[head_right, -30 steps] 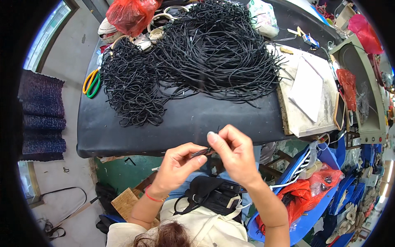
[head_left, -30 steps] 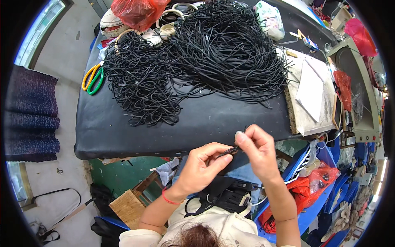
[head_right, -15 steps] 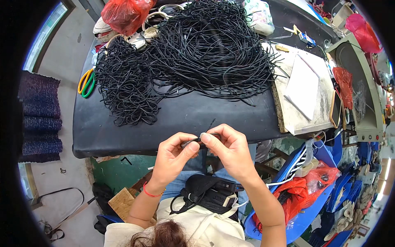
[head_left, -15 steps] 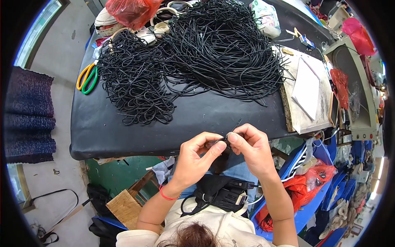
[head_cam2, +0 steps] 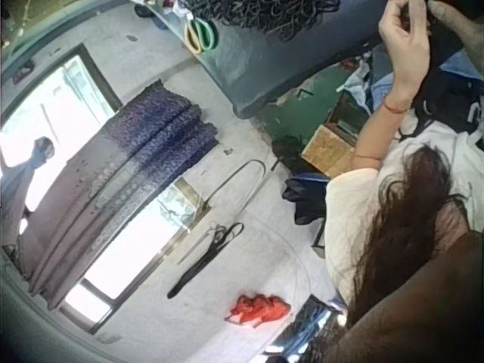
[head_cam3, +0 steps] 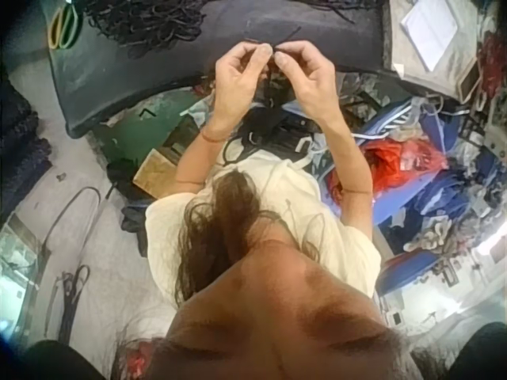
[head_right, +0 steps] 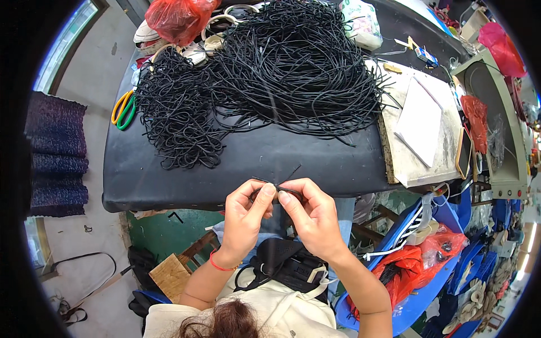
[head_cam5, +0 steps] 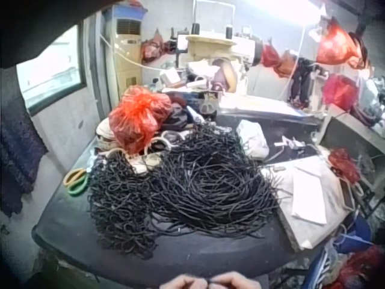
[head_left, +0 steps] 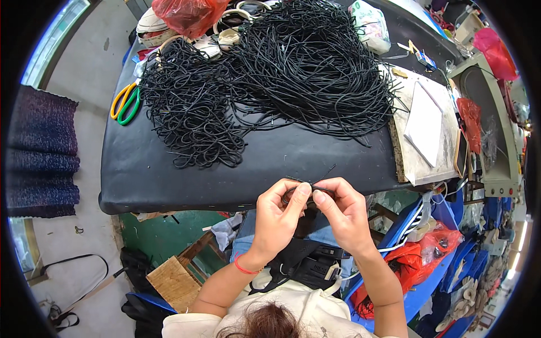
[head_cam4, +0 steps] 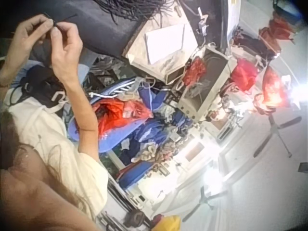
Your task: The person repeatedly picks up black cords from a pile on a table, ties each one into a loop or knot, and places it back on the table. The task is performed continuously by hand without tools.
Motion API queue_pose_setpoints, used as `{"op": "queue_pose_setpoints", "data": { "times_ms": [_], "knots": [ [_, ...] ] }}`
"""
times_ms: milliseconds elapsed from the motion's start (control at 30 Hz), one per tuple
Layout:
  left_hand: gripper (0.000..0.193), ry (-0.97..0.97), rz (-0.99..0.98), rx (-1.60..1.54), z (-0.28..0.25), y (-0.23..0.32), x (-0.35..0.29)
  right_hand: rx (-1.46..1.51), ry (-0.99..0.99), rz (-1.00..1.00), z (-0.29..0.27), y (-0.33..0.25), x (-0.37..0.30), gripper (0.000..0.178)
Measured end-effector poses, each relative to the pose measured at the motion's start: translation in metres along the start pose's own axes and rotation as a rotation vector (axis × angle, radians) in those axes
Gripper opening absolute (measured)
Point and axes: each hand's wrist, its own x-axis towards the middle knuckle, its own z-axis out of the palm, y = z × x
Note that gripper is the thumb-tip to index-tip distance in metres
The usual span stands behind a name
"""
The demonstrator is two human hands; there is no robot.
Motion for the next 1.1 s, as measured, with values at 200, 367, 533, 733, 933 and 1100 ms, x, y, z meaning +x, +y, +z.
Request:
{"op": "queue_pose_setpoints", "data": {
  "times_ms": [200,367,533,733,933,1100],
  "knots": [
    [0.015,-0.010,-0.039,-0.176,-0.004,-0.005,0.002,0.045,-0.011,0.044,0.001,-0.003,0.001,0.014],
    [0.018,0.016,-0.012,-0.433,0.007,0.005,0.007,0.334,0.075,0.036,0.020,0.000,0.001,0.015],
    [0.019,-0.149,-0.120,-0.392,-0.006,0.029,0.020,-0.038,0.243,-0.173,0.008,-0.023,-0.009,0.012],
    [0.016,-0.373,-0.098,-0.107,-0.009,0.031,0.015,-0.082,-0.080,-0.161,-0.005,-0.027,0.018,0.019],
    [0.016,-0.402,-0.143,-0.177,-0.013,0.027,0.008,0.172,-0.080,0.004,0.003,-0.022,0.016,0.020],
    [0.016,-0.413,-0.179,-0.210,-0.014,0.025,0.006,0.114,-0.062,0.079,0.002,-0.024,0.019,0.026]
  ]
}}
